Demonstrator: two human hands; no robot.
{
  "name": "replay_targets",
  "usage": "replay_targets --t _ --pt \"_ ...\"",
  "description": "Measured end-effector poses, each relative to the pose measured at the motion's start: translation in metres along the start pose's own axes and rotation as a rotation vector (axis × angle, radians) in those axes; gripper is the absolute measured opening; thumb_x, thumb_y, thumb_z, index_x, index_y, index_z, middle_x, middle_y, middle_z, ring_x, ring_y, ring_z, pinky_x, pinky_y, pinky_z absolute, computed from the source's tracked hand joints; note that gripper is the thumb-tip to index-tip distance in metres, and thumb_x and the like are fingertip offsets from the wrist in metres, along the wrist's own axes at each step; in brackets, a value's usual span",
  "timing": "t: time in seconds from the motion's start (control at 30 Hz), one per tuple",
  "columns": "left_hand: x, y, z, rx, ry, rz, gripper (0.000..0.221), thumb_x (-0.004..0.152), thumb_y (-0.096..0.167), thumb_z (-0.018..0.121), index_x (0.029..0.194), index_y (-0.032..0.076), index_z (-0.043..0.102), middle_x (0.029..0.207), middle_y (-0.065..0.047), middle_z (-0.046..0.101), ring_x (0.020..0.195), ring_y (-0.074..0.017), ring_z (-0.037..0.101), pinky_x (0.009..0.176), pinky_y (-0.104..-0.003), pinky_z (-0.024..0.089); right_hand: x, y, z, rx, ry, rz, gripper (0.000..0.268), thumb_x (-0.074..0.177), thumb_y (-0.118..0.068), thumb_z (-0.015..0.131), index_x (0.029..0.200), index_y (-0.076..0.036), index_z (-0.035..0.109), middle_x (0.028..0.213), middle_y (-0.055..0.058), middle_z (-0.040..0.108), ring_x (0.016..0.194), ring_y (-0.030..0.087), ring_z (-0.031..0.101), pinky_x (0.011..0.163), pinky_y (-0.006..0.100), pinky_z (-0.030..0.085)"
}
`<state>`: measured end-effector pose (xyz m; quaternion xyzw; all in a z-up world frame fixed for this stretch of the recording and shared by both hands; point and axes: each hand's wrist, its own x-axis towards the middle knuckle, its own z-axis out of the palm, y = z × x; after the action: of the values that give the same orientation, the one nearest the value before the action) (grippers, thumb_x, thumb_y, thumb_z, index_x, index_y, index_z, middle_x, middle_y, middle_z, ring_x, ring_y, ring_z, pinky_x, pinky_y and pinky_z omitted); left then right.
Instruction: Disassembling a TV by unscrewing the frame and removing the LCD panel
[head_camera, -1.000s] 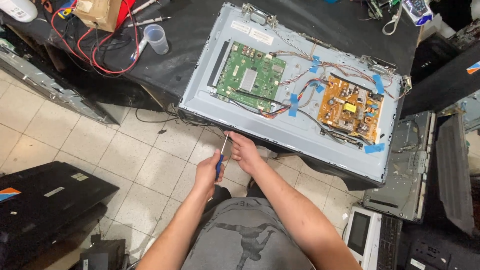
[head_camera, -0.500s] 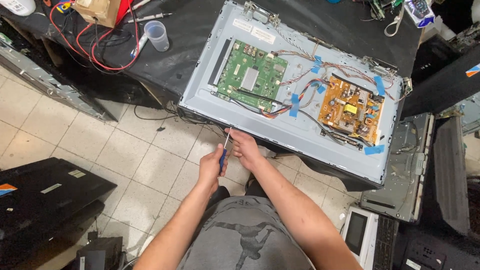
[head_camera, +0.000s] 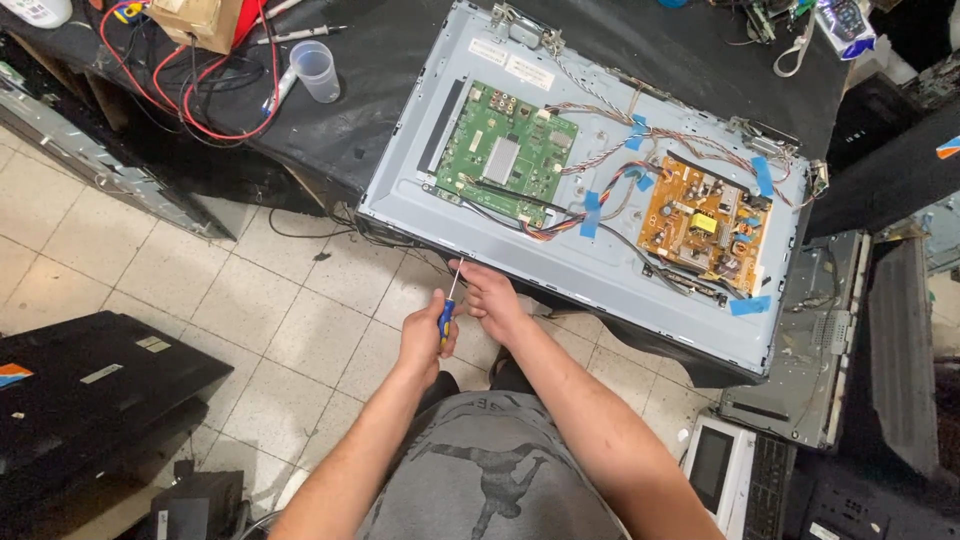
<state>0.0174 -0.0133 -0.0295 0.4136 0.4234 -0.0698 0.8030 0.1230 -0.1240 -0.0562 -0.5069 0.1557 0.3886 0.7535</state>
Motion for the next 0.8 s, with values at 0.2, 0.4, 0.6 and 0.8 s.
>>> replay_targets --t 0.2,0.4,0.6,0.8 --pt "-0.009 0.024 0.001 -0.04 -0.089 -0.173 0.058 0.11 0.065 0.059 0.107 0.007 0.062 0.077 -0.011 0.063 0.054 -0.0148 0.059 0.039 -0.018 0.035 -0.014 -0.014 0.012 -0.108 0.019 0.047 0.026 0.105 -0.027 0.081 0.12 -0.008 0.076 0.061 -0.013 0.02 0.046 -0.001 0.023 0.042 0.014 0.024" --pt "0.023 -0.013 -0.016 0.107 0.02 0.026 0.051 0.09 0.036 0.098 0.112 0.0 0.069 0.084 -0.008 0.065 0.065 -0.0204 0.071 0.045 -0.027 0.057 0.031 0.021 -0.008 -0.117 0.058 0.064 0.034 0.098 -0.038 0.092 0.099 -0.011 0.071 0.059 -0.013 0.026 0.042 0.0 0.026 0.04 0.016 0.023" --pt "-0.002 0.015 -0.007 0.046 -0.041 -0.115 0.061 0.114 0.054 0.058 0.113 -0.005 0.075 0.068 -0.011 0.062 0.049 -0.0177 0.059 0.04 -0.025 0.046 -0.017 -0.018 0.021 -0.11 0.02 0.061 0.033 0.104 -0.035 0.082 0.119 -0.008 0.072 0.064 -0.013 0.022 0.045 -0.003 0.025 0.042 0.012 0.025" --pt "-0.021 0.029 -0.005 0.1 -0.051 -0.1 0.066 0.112 0.054 0.062 0.124 -0.01 0.074 0.069 -0.016 0.065 0.045 -0.0169 0.055 0.037 -0.026 0.04 0.007 0.001 0.004 -0.165 0.054 0.072 0.034 0.097 -0.039 0.092 0.102 -0.013 0.069 0.061 -0.014 0.029 0.044 -0.002 0.031 0.041 0.013 0.026"
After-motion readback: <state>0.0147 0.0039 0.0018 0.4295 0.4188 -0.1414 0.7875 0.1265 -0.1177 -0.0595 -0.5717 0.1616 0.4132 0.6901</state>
